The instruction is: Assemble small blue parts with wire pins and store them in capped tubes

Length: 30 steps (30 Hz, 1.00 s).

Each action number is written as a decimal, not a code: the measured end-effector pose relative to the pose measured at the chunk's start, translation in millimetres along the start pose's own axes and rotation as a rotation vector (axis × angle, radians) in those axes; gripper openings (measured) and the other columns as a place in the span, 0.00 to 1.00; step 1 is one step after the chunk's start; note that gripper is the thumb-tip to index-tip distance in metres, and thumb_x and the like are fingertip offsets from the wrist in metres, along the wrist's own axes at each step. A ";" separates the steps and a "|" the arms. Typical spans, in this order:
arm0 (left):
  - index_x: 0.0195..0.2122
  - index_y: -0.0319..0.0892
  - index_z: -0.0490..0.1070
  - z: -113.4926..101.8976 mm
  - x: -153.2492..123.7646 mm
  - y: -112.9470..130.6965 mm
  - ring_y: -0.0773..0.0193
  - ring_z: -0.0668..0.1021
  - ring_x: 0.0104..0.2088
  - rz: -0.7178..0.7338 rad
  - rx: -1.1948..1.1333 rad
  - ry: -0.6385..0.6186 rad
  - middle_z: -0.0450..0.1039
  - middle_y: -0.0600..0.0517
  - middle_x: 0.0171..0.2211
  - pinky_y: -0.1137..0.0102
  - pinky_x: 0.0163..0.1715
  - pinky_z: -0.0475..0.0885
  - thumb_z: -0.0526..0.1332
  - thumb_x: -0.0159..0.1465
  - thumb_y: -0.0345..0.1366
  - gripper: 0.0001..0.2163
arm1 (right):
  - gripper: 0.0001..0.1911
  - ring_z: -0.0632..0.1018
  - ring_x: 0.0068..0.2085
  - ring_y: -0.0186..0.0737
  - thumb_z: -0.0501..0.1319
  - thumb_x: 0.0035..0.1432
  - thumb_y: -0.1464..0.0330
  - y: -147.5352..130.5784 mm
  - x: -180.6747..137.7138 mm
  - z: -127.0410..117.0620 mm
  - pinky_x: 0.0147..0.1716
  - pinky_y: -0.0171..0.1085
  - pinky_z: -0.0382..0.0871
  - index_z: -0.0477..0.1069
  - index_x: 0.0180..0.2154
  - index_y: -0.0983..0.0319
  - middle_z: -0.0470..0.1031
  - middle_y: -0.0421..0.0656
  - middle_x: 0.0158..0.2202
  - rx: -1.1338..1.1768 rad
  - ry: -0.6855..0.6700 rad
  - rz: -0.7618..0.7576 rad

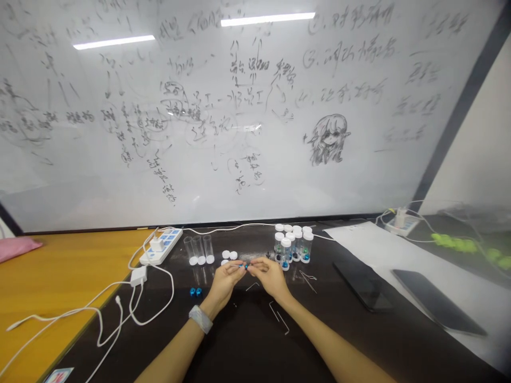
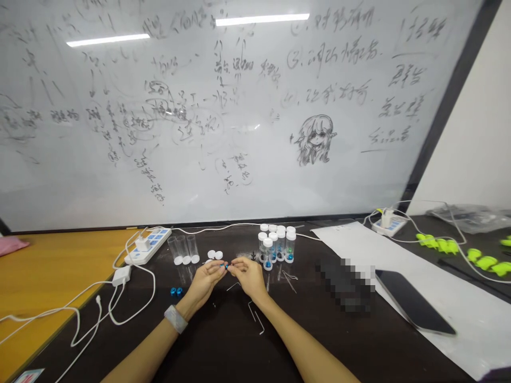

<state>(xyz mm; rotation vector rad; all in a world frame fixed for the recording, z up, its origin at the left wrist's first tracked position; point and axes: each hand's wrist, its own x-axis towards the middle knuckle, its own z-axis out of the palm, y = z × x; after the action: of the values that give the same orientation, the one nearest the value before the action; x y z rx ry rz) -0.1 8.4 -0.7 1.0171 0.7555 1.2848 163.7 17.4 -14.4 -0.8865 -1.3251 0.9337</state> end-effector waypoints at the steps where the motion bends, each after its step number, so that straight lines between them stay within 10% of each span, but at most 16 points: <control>1: 0.38 0.37 0.77 0.7 -0.5 0.6 0.60 0.82 0.38 0.002 0.007 0.009 0.81 0.44 0.37 0.68 0.43 0.75 0.76 0.49 0.35 0.17 | 0.21 0.82 0.28 0.44 0.72 0.46 0.54 1.5 -0.2 0.1 0.31 0.39 0.78 0.75 0.34 0.64 0.80 0.45 0.27 0.011 -0.006 0.017; 13: 0.38 0.38 0.76 0.2 -0.3 2.0 0.59 0.82 0.38 0.017 -0.047 0.020 0.81 0.45 0.37 0.65 0.45 0.75 0.77 0.47 0.35 0.18 | 0.31 0.83 0.31 0.47 0.66 0.50 0.45 -3.0 -4.7 1.4 0.34 0.44 0.80 0.76 0.42 0.65 0.81 0.50 0.32 -0.013 -0.112 0.050; 21: 0.38 0.37 0.76 0.1 -0.4 -2.6 0.60 0.82 0.38 0.010 -0.026 -0.026 0.80 0.45 0.38 0.66 0.46 0.75 0.76 0.49 0.35 0.17 | 0.32 0.73 0.16 0.36 0.50 0.62 0.42 -1.5 -5.1 -3.2 0.13 0.32 0.67 0.72 0.27 0.63 0.73 0.42 0.19 -0.256 -0.157 0.108; 30: 0.36 0.37 0.77 1.9 -0.6 -0.4 0.60 0.81 0.40 0.028 -0.054 -0.021 0.80 0.46 0.38 0.65 0.50 0.73 0.76 0.48 0.34 0.16 | 0.16 0.74 0.27 0.38 0.53 0.67 0.56 -21.2 -8.3 -12.9 0.30 0.34 0.66 0.71 0.36 0.59 0.74 0.38 0.25 -0.486 -0.238 -0.202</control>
<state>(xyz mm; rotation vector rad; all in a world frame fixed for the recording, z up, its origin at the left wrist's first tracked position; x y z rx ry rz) 1.7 7.4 -0.4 0.9992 0.6888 1.3102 177.5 1.7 1.4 -1.0023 -1.8571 0.5764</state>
